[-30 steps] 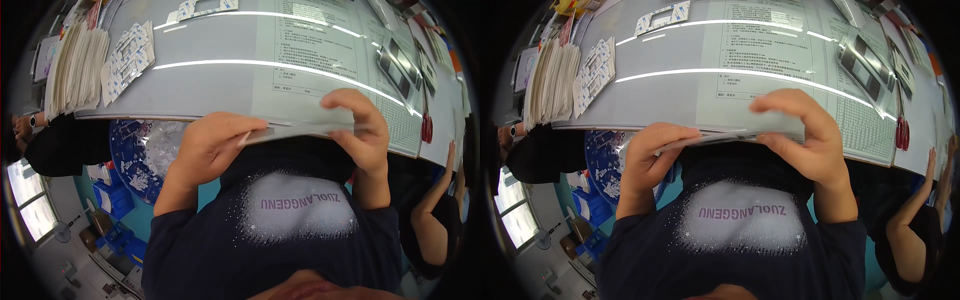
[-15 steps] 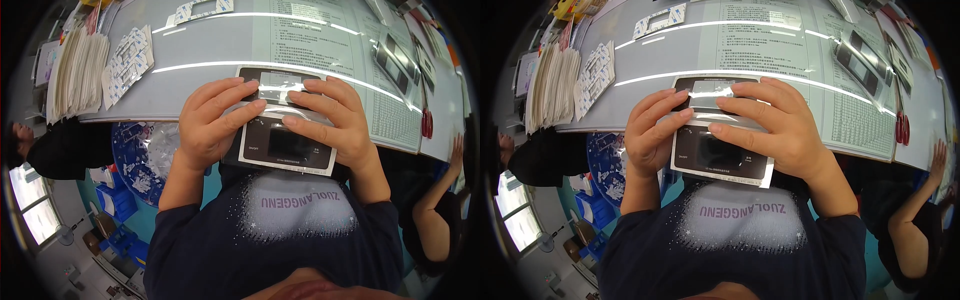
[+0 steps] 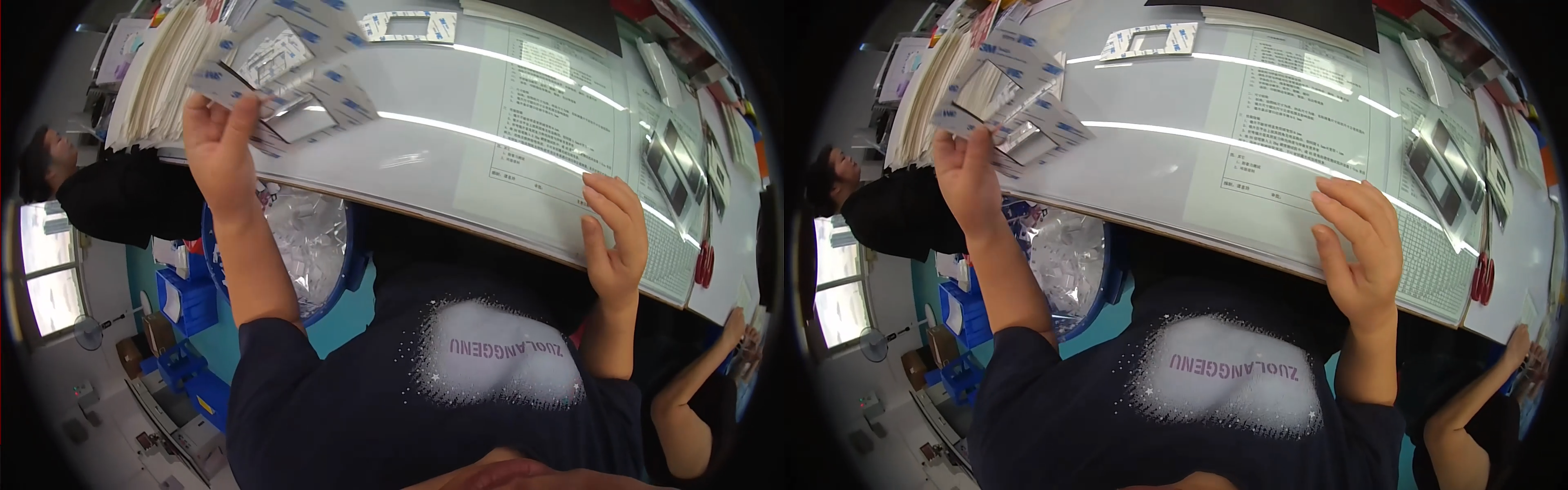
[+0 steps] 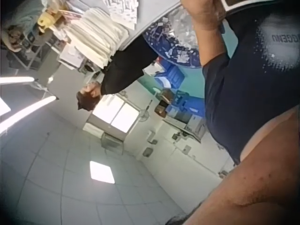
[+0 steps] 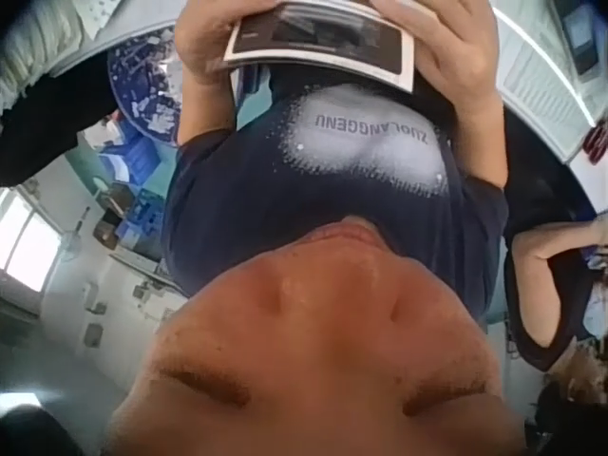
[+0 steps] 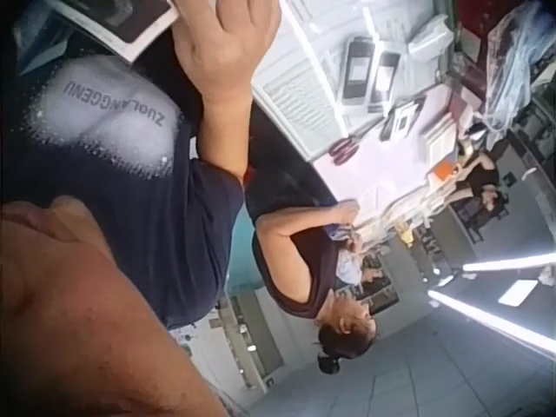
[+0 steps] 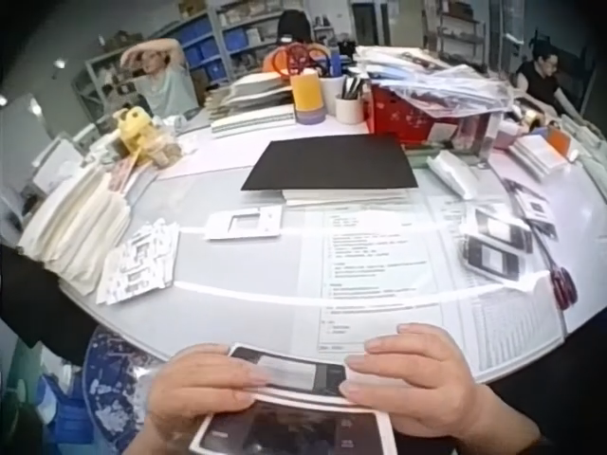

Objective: The person is assembling small electronic parts by peeling off protective backings and applying adhesive strips to rectangular components at an assembly line workstation.

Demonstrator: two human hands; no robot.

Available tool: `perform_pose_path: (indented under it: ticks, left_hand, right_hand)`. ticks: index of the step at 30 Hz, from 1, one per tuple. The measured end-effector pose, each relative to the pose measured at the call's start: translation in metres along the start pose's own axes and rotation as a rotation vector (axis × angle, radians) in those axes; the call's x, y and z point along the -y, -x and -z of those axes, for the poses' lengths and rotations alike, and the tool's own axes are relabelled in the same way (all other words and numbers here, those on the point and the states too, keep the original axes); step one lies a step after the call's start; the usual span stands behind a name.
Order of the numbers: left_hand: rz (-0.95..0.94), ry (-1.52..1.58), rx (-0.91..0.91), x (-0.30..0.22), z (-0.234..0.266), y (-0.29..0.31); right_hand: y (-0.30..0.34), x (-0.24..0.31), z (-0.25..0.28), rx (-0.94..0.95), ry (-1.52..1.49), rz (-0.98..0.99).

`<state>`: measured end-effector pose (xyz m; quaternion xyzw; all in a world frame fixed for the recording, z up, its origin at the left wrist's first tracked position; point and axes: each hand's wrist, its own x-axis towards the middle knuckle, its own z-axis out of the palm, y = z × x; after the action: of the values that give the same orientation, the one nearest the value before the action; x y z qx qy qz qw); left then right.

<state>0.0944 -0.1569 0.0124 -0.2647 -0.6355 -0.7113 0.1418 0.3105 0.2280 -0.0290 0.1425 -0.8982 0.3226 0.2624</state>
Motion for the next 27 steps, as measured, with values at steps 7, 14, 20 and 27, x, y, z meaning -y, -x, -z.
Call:
perform_pose_path:
  ticks: [7, 14, 20, 27]
  left_hand:
    - [0.459, -0.822, -0.097, 0.047, 0.109, -0.053]
    - [0.057, -1.240, 0.329, 0.106, 0.091, -0.024]
    - [-0.147, -1.286, 0.286, 0.096, 0.091, -0.018]
    - [-0.177, -0.908, 0.430, 0.063, -0.010, 0.001]
  right_hand:
    - [0.002, 0.003, -0.001, 0.006, 0.072, -0.101]
    - [0.006, -0.021, 0.037, -0.089, 0.336, -0.191]
    - [0.032, -0.095, 0.109, 0.014, 0.588, -0.528]
    - [0.043, -0.099, 0.123, 0.077, 0.440, -0.679]
